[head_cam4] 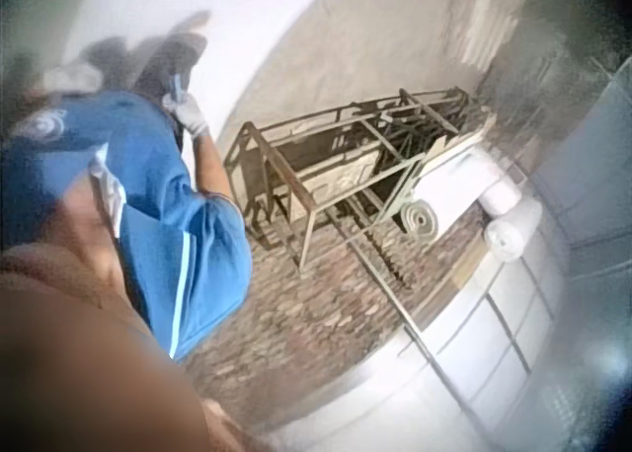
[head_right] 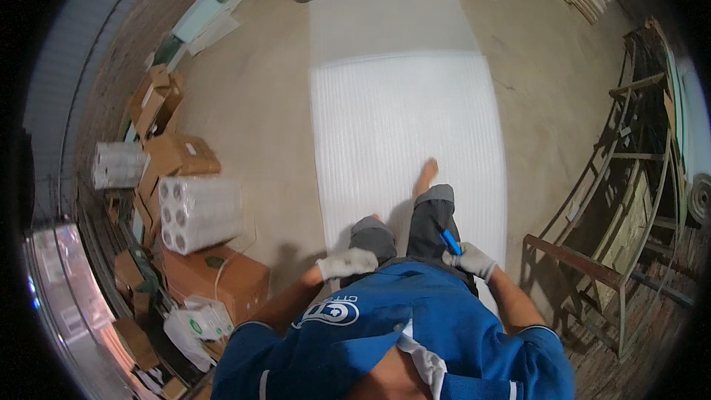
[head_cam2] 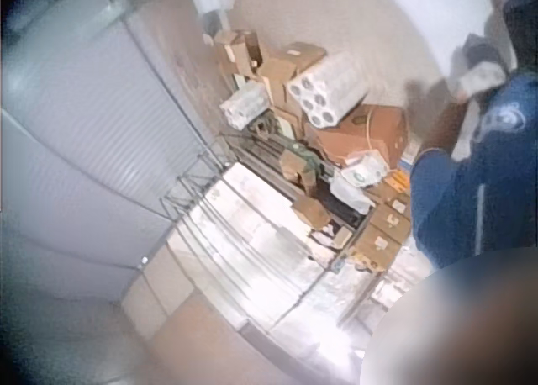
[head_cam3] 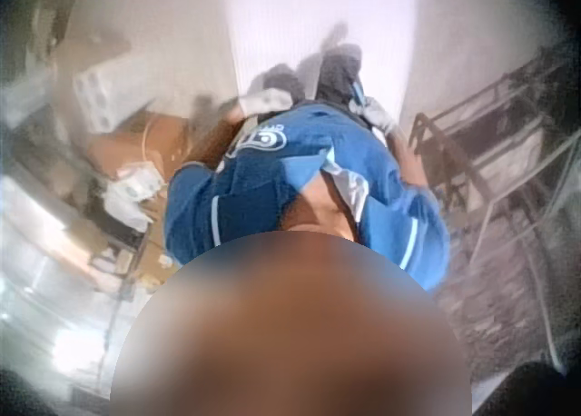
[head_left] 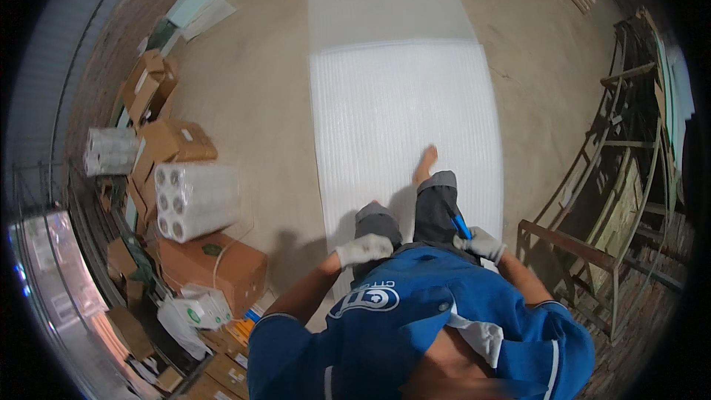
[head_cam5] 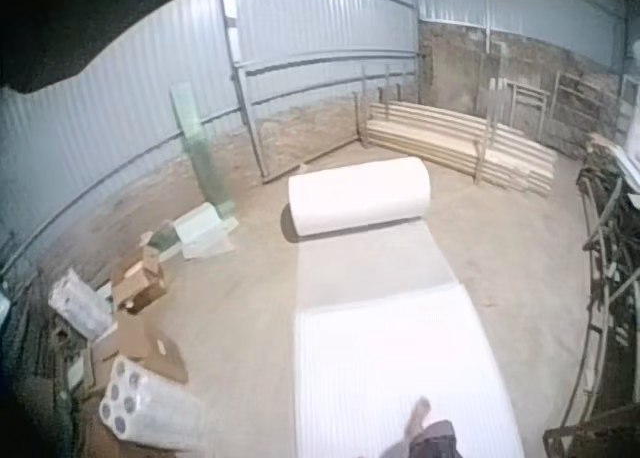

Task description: The person unrolls a large sheet of bubble wrap on the floor and uses a utility knife to cut it into rectangular sections. They repeatedly unroll, cut, and fold the material.

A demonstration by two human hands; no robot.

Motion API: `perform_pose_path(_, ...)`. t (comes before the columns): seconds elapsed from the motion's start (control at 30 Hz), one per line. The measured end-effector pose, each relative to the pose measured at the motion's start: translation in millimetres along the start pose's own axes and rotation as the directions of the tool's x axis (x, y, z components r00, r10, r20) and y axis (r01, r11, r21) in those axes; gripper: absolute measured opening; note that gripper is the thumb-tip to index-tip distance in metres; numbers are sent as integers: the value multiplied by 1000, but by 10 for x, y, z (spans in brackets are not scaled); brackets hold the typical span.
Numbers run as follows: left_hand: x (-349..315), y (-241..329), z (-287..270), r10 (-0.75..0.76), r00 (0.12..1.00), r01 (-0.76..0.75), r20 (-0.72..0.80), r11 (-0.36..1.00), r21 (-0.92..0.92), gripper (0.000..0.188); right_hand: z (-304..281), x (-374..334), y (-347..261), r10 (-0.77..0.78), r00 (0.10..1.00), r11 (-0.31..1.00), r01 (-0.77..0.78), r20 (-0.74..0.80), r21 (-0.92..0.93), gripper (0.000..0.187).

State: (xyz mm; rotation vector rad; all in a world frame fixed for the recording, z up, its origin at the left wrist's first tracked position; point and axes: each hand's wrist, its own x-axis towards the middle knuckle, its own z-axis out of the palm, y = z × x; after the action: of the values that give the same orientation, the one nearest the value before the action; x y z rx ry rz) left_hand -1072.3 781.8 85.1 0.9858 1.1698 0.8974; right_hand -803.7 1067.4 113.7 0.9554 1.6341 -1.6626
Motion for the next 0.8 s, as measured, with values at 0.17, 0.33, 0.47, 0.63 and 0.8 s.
perform_pose_path(0.17,424,59,-1002,-361,932,338,14,857,-389,30,-985,535,-823,83,985,886,-144,154,442,23)
perform_pose_path(0.33,892,21,-1709,-603,777,460,180,349,-817,35,-2216,1296,-1255,215,909,545,-416,358,728,29)
perform_pose_path(0.47,1332,8,-2264,-571,792,390,217,200,-899,40,-2887,1624,-1565,384,853,463,-508,353,726,34)
perform_pose_path(0.63,1526,-632,-3190,-483,830,354,280,68,-933,39,-3267,2128,-1918,518,825,443,-486,228,753,26)
perform_pose_path(0.8,2180,-2061,-5098,-863,441,688,-247,502,-524,30,-4204,3511,-1913,661,680,749,-572,-317,334,44)
